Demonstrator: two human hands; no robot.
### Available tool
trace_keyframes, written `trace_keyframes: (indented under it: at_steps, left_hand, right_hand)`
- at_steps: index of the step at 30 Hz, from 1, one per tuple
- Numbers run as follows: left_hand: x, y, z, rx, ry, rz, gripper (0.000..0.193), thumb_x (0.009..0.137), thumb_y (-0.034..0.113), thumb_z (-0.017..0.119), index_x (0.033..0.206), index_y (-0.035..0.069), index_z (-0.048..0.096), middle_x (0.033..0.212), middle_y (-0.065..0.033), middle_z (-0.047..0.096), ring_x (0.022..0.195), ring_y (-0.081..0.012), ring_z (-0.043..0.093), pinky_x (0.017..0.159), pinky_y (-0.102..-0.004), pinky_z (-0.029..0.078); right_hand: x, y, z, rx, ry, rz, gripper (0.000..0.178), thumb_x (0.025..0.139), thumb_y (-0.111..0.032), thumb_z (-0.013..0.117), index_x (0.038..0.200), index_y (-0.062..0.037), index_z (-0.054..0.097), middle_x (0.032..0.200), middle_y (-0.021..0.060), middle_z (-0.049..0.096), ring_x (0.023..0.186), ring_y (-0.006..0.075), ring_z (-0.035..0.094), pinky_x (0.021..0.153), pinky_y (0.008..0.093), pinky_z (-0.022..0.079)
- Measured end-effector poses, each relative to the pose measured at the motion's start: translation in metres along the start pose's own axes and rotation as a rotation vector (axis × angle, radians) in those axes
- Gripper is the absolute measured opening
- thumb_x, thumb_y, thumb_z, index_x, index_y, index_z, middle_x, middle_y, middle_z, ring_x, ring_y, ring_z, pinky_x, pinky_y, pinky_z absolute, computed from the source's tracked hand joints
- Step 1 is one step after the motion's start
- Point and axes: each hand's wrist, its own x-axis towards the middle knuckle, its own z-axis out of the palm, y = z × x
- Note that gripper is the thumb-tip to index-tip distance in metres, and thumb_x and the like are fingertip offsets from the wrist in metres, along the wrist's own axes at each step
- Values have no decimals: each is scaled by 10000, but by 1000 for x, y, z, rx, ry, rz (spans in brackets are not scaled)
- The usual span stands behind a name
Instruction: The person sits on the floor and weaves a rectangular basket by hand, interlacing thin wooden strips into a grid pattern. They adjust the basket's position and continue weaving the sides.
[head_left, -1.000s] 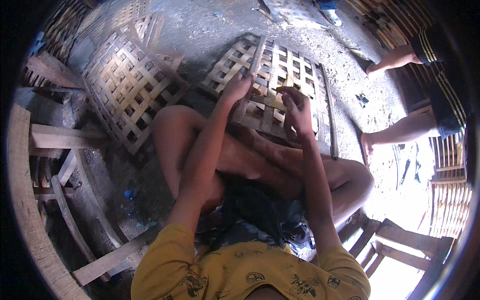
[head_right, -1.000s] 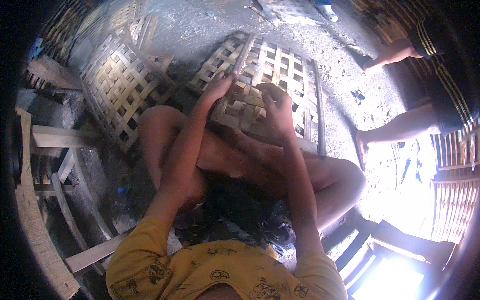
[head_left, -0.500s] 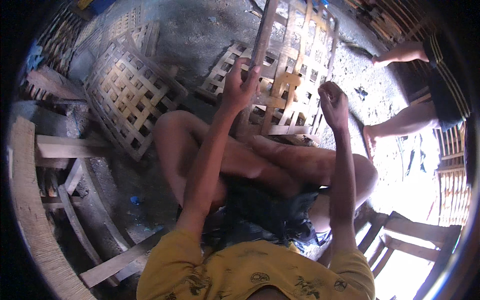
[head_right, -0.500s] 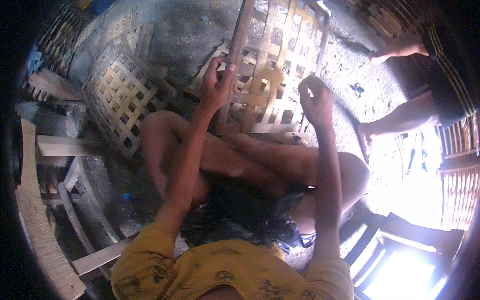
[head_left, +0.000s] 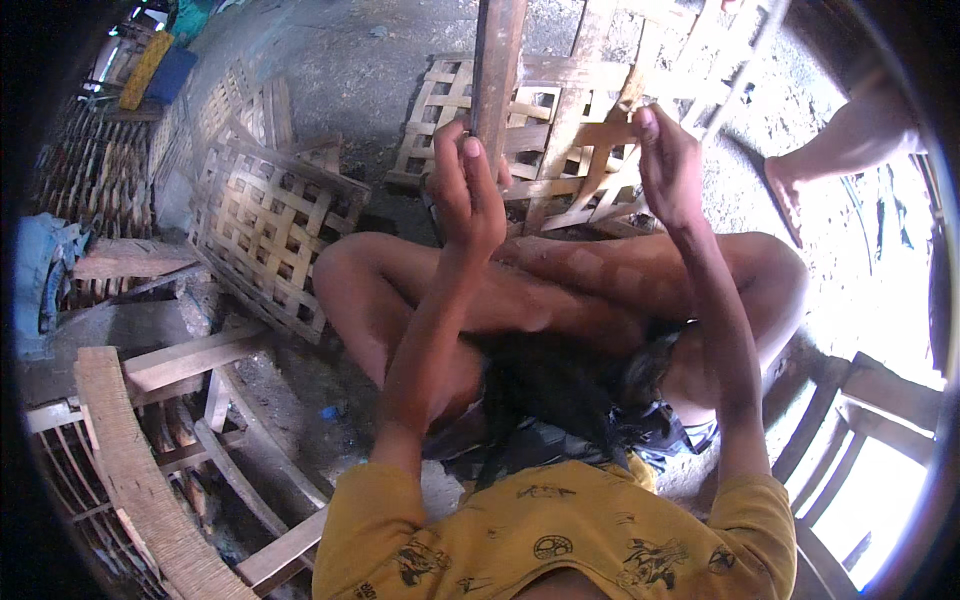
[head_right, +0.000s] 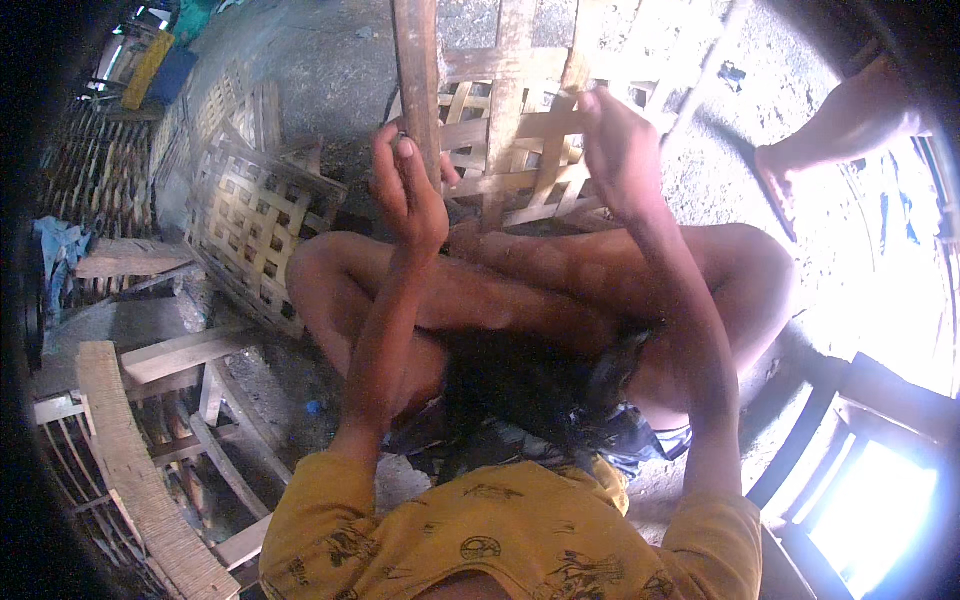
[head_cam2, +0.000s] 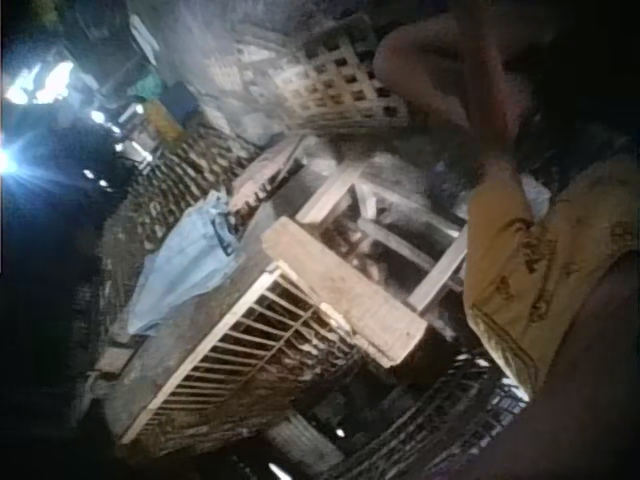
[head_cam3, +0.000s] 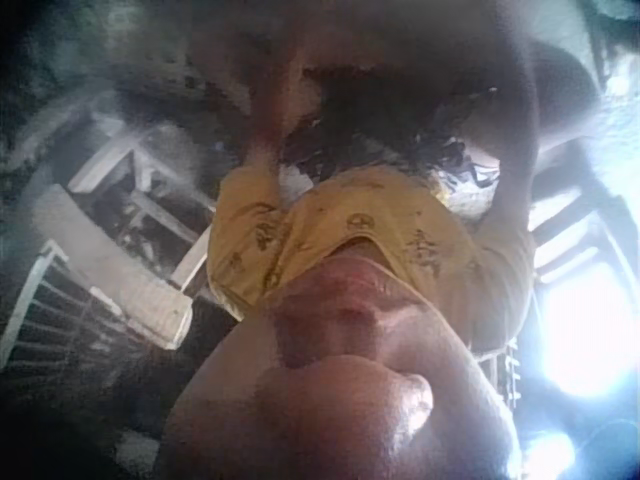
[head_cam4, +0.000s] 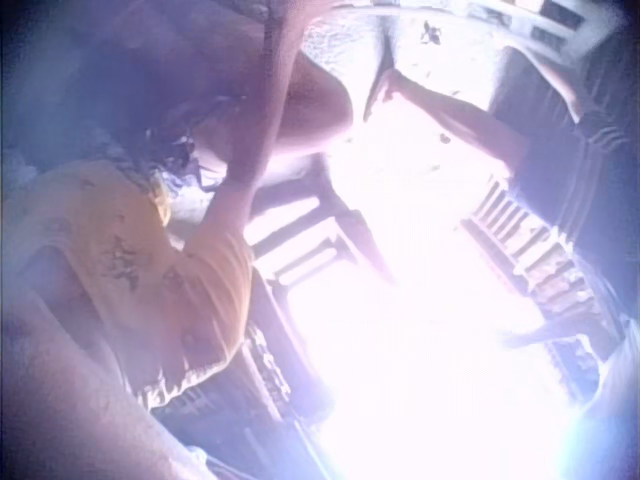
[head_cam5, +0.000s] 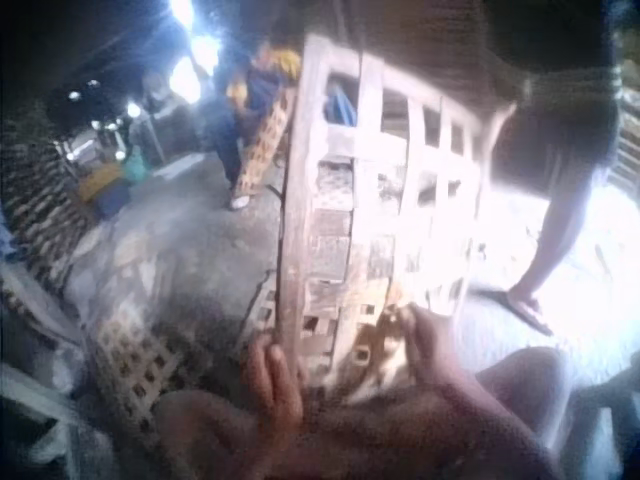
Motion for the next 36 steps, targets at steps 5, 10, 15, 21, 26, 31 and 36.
trace_keyframes:
  at_steps: [5, 10, 15, 21, 26, 31, 36]
  left_hand:
    - [-15, -34, 22, 404, 92, 169, 435, 1111, 323, 305, 989, -1, 569, 699, -113, 612, 684, -236, 606, 721, -420, 457]
    - [-15, -45, 19, 123, -65, -56, 551, 1101, 421, 282, 980, -9, 604, 865, -179, 641, 781, -250, 592, 708, -395, 476]
    - [-14, -55, 26, 165, 73, 67, 561, 1095, 438, 294, 1009, -21, 606, 872, -130, 637, 764, -205, 598, 653, -360, 499]
    - [-19, -45, 32, -36, 92, -90, 487, 1106, 357, 285, 826, -1, 460, 728, -113, 481, 694, -222, 432, 731, -387, 376]
    - [-20, -41, 30, 30, 73, -58, 484, 1107, 361, 272, 866, 8, 498, 770, -135, 540, 738, -255, 478, 867, -430, 351]
    - [-18, -51, 28, 182, 92, -45, 501, 1105, 383, 258, 934, 3, 536, 883, -178, 619, 849, -323, 513, 1003, -491, 253]
    - [-17, -50, 28, 99, 116, -76, 587, 1078, 484, 345, 979, -45, 576, 908, -132, 593, 837, -222, 536, 764, -389, 471]
  right_hand:
    - [-28, -46, 32, 322, -120, -150, 196, 993, -24, 530, 1181, -1, 579, 1020, 219, 692, 940, 370, 707, 807, 410, 555]
    - [-48, -47, 46, 341, -79, -150, 205, 1010, 19, 503, 1198, -17, 576, 922, 213, 675, 792, 344, 690, 706, 403, 531]
    - [-61, -39, 49, 386, -56, -41, 172, 1008, 6, 535, 1172, -22, 579, 722, 123, 575, 618, 158, 515, 572, 324, 434]
    - [-60, -37, 63, 417, -11, 54, 156, 1002, 11, 553, 1154, -14, 578, 811, 121, 627, 647, 132, 542, 593, 297, 453]
    - [-60, -26, 78, 394, 38, -55, 169, 996, 26, 550, 1159, -16, 572, 944, 154, 691, 751, 201, 686, 673, 335, 534]
    - [-69, -21, 85, 397, -64, -4, 225, 959, -5, 590, 1180, -38, 568, 954, 177, 691, 827, 289, 716, 714, 392, 557]
    - [-73, -22, 83, 369, -192, -8, 478, 804, -171, 766, 1214, -70, 541, 1018, 193, 647, 936, 421, 668, 775, 484, 554]
